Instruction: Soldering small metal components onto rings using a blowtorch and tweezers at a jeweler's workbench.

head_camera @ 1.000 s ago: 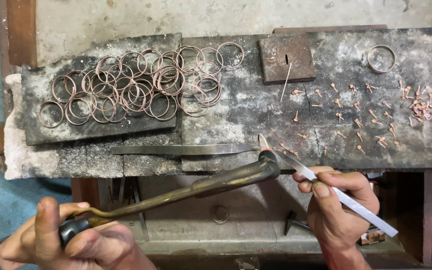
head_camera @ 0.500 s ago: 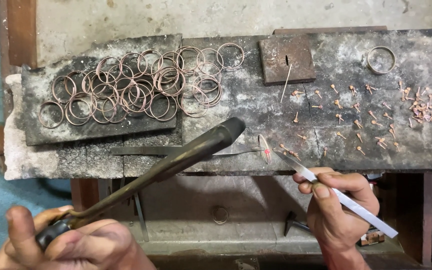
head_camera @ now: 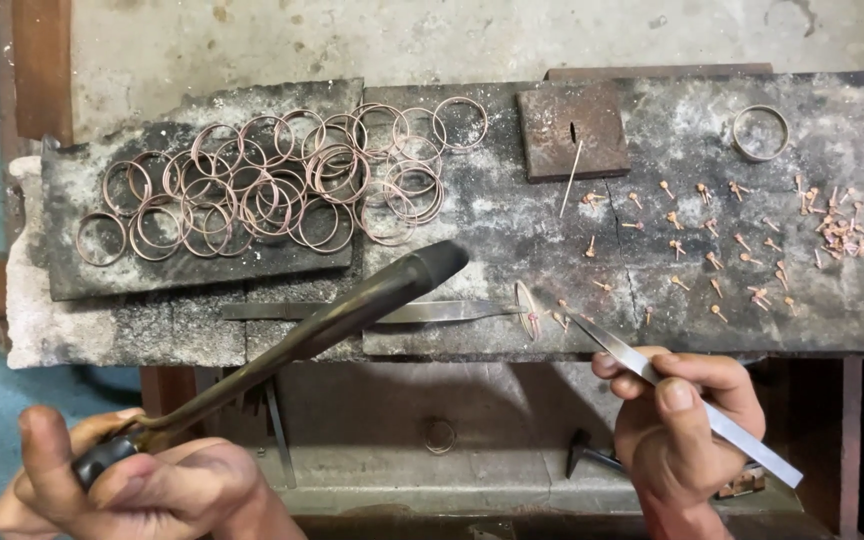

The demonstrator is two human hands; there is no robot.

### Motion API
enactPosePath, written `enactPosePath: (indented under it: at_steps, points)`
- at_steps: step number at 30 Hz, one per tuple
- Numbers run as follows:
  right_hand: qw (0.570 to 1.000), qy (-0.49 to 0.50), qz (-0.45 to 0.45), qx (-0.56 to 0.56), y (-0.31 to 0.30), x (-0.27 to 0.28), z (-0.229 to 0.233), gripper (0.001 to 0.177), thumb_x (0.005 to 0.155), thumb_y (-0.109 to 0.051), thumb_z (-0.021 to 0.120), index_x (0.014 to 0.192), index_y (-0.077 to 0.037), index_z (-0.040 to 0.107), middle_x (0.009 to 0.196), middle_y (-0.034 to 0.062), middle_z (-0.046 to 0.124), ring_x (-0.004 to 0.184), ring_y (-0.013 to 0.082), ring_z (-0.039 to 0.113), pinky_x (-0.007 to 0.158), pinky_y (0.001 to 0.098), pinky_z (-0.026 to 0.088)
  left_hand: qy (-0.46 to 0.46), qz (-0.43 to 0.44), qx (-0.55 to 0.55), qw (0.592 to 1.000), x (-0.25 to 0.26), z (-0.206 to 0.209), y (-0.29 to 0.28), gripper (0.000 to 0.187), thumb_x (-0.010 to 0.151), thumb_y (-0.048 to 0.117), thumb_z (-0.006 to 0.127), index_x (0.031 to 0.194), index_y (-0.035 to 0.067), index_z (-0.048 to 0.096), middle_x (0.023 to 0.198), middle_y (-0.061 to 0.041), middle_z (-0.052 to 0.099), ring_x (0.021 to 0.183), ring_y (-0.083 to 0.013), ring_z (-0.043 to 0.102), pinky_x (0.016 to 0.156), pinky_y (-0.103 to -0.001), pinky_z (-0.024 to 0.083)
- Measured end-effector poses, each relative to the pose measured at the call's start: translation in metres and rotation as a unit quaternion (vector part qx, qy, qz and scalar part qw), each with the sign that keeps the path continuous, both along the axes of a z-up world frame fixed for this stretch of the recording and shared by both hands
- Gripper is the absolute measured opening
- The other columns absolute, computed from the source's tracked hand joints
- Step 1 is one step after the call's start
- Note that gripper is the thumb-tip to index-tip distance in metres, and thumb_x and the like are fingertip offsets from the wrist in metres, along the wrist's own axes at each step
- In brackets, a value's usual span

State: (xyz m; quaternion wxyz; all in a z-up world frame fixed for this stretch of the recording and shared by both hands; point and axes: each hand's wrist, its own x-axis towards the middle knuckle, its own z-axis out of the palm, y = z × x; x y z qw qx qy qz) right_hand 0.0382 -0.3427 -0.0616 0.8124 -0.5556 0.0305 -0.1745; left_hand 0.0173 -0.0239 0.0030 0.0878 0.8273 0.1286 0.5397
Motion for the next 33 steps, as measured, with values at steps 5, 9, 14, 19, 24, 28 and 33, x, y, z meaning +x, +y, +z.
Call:
enactPosePath:
  at_steps: [5,9,14,19,24,28,33]
  points:
    - [1.0,-0.018,0.004,-0.002,-0.003,-0.001,-0.004,0.021,0.094,-0.018,0.073,0.109,-0.006,0.063,0.078,0.0214,0.065,0.069,0.026,0.07,0.075,0.0461,0.068,0.013,0.02,0.04,0.999,0.001,-0.004,0.009,0.048,0.119,0.022,0.027,0.14,-0.014,0.053,0.102,-0.033,0.047,0.078,-0.0406,0.048,0.063,-0.046,0.046]
    - [0.999,-0.044,0.015,-0.001,-0.002,-0.001,-0.005,0.022,0.094,-0.017,0.074,0.111,-0.008,0.063,0.072,0.0128,0.065,0.076,0.0272,0.072,0.079,0.0462,0.067,-0.115,-0.042,0.014,0.992,0.019,-0.022,0.023,0.05,0.116,0.027,0.033,0.132,-0.016,0.054,0.106,-0.036,0.042,0.066,-0.0355,0.04,0.051,-0.04,0.041]
    - [0.999,-0.05,0.019,-0.008,-0.003,-0.001,-0.005,0.02,0.095,-0.017,0.072,0.111,-0.007,0.064,0.074,0.012,0.066,0.077,0.0272,0.073,0.077,0.0439,0.068,-0.105,-0.048,0.024,0.993,0.014,-0.029,0.03,0.046,0.117,0.025,0.033,0.125,-0.016,0.053,0.121,-0.031,0.051,0.072,-0.0369,0.042,0.055,-0.04,0.044]
    - [0.999,-0.048,0.001,-0.023,-0.002,-0.002,-0.006,0.021,0.095,-0.019,0.073,0.11,-0.007,0.063,0.075,0.011,0.065,0.074,0.0254,0.072,0.074,0.0432,0.069,-0.104,-0.035,0.006,0.994,0.018,-0.031,0.028,0.052,0.116,0.03,0.032,0.132,-0.015,0.052,0.121,-0.03,0.053,0.073,-0.0353,0.043,0.059,-0.037,0.041]
    - [0.998,-0.053,0.02,-0.008,-0.005,-0.003,-0.009,0.021,0.097,-0.018,0.074,0.111,-0.007,0.063,0.082,0.0096,0.067,0.075,0.0213,0.073,0.078,0.0437,0.069,-0.091,-0.039,-0.013,0.995,0.019,-0.027,0.024,0.052,0.117,0.029,0.034,0.131,-0.017,0.053,0.114,-0.032,0.046,0.077,-0.0339,0.043,0.056,-0.039,0.041]
    - [0.999,-0.045,0.012,-0.012,-0.003,-0.003,-0.004,0.02,0.096,-0.017,0.069,0.111,-0.007,0.062,0.074,0.0122,0.065,0.076,0.0263,0.072,0.077,0.0433,0.068,-0.051,0.009,-0.051,0.997,0.017,-0.017,0.011,0.061,0.117,0.039,0.033,0.136,-0.014,0.057,0.107,-0.027,0.039,0.064,-0.0338,0.049,0.057,-0.042,0.04]
    - [0.999,-0.018,0.009,-0.032,-0.006,-0.003,0.0,0.022,0.094,-0.01,0.069,0.113,-0.002,0.059,0.084,0.0258,0.067,0.076,0.0312,0.074,0.076,0.0481,0.07,0.033,0.015,-0.056,0.998,0.013,0.007,0.004,0.055,0.11,0.028,0.036,0.116,-0.019,0.063,0.104,-0.028,0.059,0.11,-0.0377,0.041,0.106,-0.049,0.027]
